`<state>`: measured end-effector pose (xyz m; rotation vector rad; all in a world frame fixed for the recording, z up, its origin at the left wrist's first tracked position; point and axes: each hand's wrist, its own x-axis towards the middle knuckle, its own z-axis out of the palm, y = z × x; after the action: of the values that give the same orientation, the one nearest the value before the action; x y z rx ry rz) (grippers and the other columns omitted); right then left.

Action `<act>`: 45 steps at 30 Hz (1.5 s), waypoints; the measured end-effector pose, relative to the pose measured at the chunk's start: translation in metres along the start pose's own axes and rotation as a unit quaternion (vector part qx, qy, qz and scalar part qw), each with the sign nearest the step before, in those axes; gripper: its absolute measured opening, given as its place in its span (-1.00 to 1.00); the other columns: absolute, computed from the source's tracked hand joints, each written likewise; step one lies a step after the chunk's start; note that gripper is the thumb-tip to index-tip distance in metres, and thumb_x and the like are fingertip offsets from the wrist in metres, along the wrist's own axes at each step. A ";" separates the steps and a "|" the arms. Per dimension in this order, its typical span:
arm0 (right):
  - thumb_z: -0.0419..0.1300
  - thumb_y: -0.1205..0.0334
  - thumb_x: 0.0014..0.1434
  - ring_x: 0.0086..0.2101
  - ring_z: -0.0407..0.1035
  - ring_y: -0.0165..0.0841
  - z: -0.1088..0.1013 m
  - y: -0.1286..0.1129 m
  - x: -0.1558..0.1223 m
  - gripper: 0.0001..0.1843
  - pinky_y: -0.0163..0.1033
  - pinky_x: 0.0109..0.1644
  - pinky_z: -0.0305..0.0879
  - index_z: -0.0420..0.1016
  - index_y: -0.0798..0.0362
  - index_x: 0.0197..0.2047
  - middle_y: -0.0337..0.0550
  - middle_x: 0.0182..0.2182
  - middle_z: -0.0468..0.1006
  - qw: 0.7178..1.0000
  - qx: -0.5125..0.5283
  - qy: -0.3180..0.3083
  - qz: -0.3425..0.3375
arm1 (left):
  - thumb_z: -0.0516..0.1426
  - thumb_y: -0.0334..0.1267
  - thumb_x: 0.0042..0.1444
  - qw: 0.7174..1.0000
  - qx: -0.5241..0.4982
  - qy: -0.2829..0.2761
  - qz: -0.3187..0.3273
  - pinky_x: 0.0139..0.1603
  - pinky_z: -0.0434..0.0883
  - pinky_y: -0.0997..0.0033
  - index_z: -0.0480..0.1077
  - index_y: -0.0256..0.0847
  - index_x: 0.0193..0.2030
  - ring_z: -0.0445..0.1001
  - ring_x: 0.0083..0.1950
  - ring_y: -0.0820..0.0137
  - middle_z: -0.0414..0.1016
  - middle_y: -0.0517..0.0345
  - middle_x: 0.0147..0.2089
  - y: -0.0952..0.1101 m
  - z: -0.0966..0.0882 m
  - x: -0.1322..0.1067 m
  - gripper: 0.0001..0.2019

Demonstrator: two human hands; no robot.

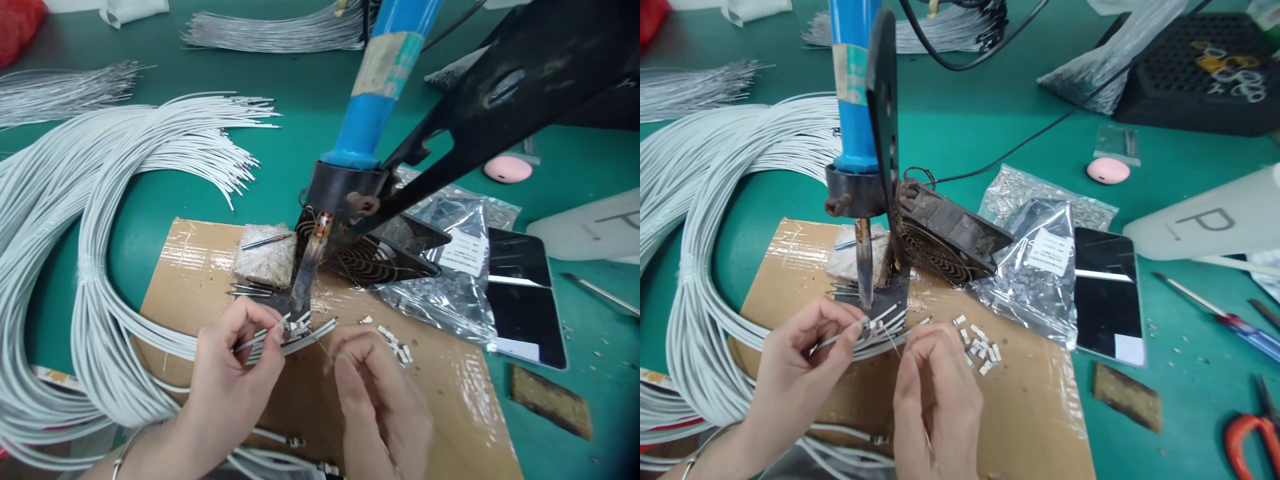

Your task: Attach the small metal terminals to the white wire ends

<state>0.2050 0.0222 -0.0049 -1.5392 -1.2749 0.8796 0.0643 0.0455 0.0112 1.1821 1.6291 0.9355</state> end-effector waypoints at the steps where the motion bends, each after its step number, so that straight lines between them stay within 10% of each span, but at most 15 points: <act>1: 0.08 0.22 0.43 -0.31 0.38 -0.37 0.000 0.000 0.001 -0.68 -0.26 -0.19 0.27 0.29 -0.02 -0.42 -0.24 -0.33 0.46 1.000 0.009 0.002 -0.009 | 0.18 -0.38 0.14 1.000 0.004 -0.003 -0.004 -0.46 0.34 0.49 0.41 -0.16 -0.38 0.54 -0.34 0.37 0.61 0.11 -0.29 0.002 0.000 0.001 -0.91; 6: 0.19 0.34 0.36 -0.02 0.54 -0.28 0.009 -0.004 -0.001 -0.79 -0.17 0.09 0.42 0.42 -0.04 -0.35 -0.15 -0.01 0.64 0.995 0.100 0.028 -0.003 | 0.18 -0.34 0.15 1.000 0.007 0.009 -0.001 -0.49 0.33 0.49 0.41 -0.17 -0.39 0.53 -0.38 0.38 0.59 0.12 -0.35 0.006 0.001 0.004 -0.90; 19: 0.30 0.26 0.30 -0.10 0.66 -0.25 0.013 -0.009 0.002 -0.76 -0.21 0.03 0.60 0.44 -0.05 -0.42 -0.12 -0.06 0.74 0.976 0.189 0.056 0.090 | 0.23 -0.38 0.11 0.998 -0.024 0.057 0.001 -0.44 0.39 0.49 0.43 -0.16 -0.39 0.57 -0.34 0.39 0.65 0.13 -0.27 0.008 0.007 0.006 -0.91; 45: 0.28 0.33 0.31 -0.11 0.66 -0.33 0.013 -0.010 0.003 -0.78 -0.30 0.05 0.57 0.47 -0.07 -0.40 -0.24 -0.06 0.73 0.979 0.191 0.050 0.056 | 0.21 -0.36 0.15 0.998 -0.037 0.059 0.003 -0.50 0.27 0.47 0.42 -0.16 -0.38 0.50 -0.38 0.45 0.63 0.15 -0.23 0.010 0.006 0.005 -0.90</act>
<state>0.1903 0.0280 0.0000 -1.3361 -0.8917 1.0383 0.0722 0.0531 0.0176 1.0995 1.6693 1.0779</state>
